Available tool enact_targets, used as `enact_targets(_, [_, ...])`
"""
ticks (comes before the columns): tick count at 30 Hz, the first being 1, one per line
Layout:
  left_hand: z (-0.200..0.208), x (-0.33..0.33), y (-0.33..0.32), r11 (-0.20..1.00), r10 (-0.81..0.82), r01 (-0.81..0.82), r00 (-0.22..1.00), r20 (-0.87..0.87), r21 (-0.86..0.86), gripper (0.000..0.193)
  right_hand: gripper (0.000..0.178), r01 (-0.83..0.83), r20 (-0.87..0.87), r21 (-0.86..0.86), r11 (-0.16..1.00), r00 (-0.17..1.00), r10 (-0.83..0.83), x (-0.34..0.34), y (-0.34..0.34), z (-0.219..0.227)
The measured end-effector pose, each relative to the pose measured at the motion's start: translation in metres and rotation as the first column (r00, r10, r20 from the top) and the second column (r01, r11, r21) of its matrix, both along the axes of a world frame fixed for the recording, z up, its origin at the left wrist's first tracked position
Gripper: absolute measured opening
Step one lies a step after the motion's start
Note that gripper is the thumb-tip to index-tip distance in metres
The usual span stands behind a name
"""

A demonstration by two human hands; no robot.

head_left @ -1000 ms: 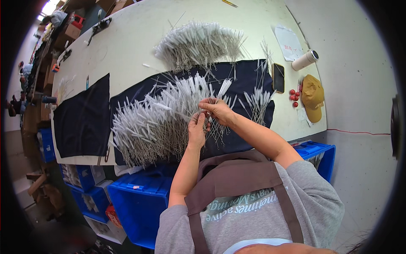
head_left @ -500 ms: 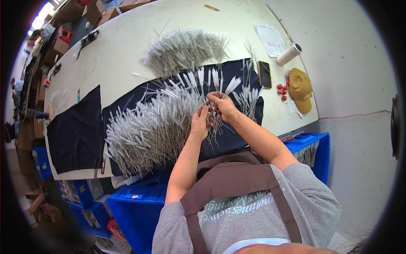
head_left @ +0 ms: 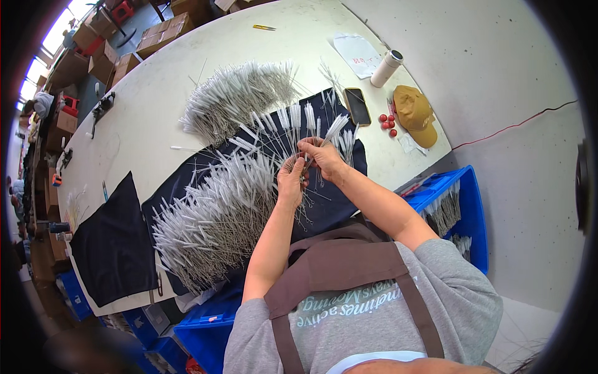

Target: The person sorts and bundles white plastic rods with attached fibers by hand at an industrial workbench.

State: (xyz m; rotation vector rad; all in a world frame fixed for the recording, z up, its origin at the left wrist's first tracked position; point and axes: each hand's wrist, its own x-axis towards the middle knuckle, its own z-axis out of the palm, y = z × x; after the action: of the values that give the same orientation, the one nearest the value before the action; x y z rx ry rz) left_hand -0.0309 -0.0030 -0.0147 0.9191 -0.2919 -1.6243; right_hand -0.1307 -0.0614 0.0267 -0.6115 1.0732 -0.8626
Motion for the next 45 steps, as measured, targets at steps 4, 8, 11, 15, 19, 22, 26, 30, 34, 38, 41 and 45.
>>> enact_targets(4, [-0.002,0.002,-0.001,0.999,0.046,-0.047,0.998,-0.039,-0.02,0.016,0.016,-0.037,-0.035,-0.027,0.999,0.999,0.036,-0.001,-0.003,-0.003])
enact_targets(8, [-0.009,0.009,0.0,0.999,0.022,-0.022,1.0,0.001,-0.04,0.016,0.015,-0.013,-0.052,0.004,1.0,0.999,0.014,0.009,0.0,0.002])
enact_targets(11, [-0.009,0.009,-0.001,0.997,0.011,-0.005,0.997,0.075,-0.073,0.015,0.017,-0.023,-0.041,-0.003,1.0,0.999,0.023,0.008,-0.002,-0.01])
enact_targets(15, [-0.014,0.009,-0.004,0.998,0.032,-0.029,0.998,0.059,-0.052,0.017,0.028,-0.015,-0.097,-0.023,1.0,0.995,0.012,0.003,-0.001,-0.016])
enact_targets(19, [-0.02,0.014,-0.011,0.996,-0.03,0.031,0.999,0.012,-0.088,0.019,0.037,0.175,-0.091,-0.066,0.982,0.979,-0.18,-0.007,0.0,-0.015])
enact_targets(22, [-0.015,0.013,-0.015,0.995,-0.066,0.064,0.998,-0.024,-0.077,0.021,0.037,0.308,-0.067,-0.142,0.941,0.945,-0.32,-0.022,-0.001,-0.016])
enact_targets(26, [-0.009,0.013,-0.015,0.993,-0.112,0.109,0.993,-0.049,-0.054,0.022,0.035,0.479,0.109,-0.124,0.869,0.877,-0.468,-0.029,0.001,0.02])
enact_targets(30, [0.002,0.012,-0.013,0.991,-0.133,0.133,0.991,0.0,-0.008,0.023,0.03,0.341,0.032,-0.201,0.918,0.939,-0.341,-0.045,-0.005,0.03])
enact_targets(34, [-0.001,0.01,-0.013,0.99,-0.134,0.131,0.99,-0.04,-0.056,0.022,0.019,0.25,-0.059,-0.131,0.959,0.964,-0.259,-0.038,0.001,0.038])
enact_targets(38, [-0.002,0.008,-0.012,0.979,-0.197,0.192,0.978,-0.072,-0.066,0.023,0.02,0.121,-0.175,-0.241,0.963,0.97,-0.166,-0.021,0.01,0.048])
enact_targets(41, [-0.008,0.008,-0.008,0.975,-0.214,0.205,0.969,-0.127,-0.084,0.024,0.021,-0.03,-0.239,-0.3,0.954,0.97,-0.044,-0.005,0.008,0.048])
enact_targets(45, [-0.01,0.008,-0.007,0.968,-0.232,0.218,0.966,-0.115,-0.123,0.019,0.026,-0.189,-0.426,-0.302,0.934,0.904,0.045,0.014,-0.001,0.032])
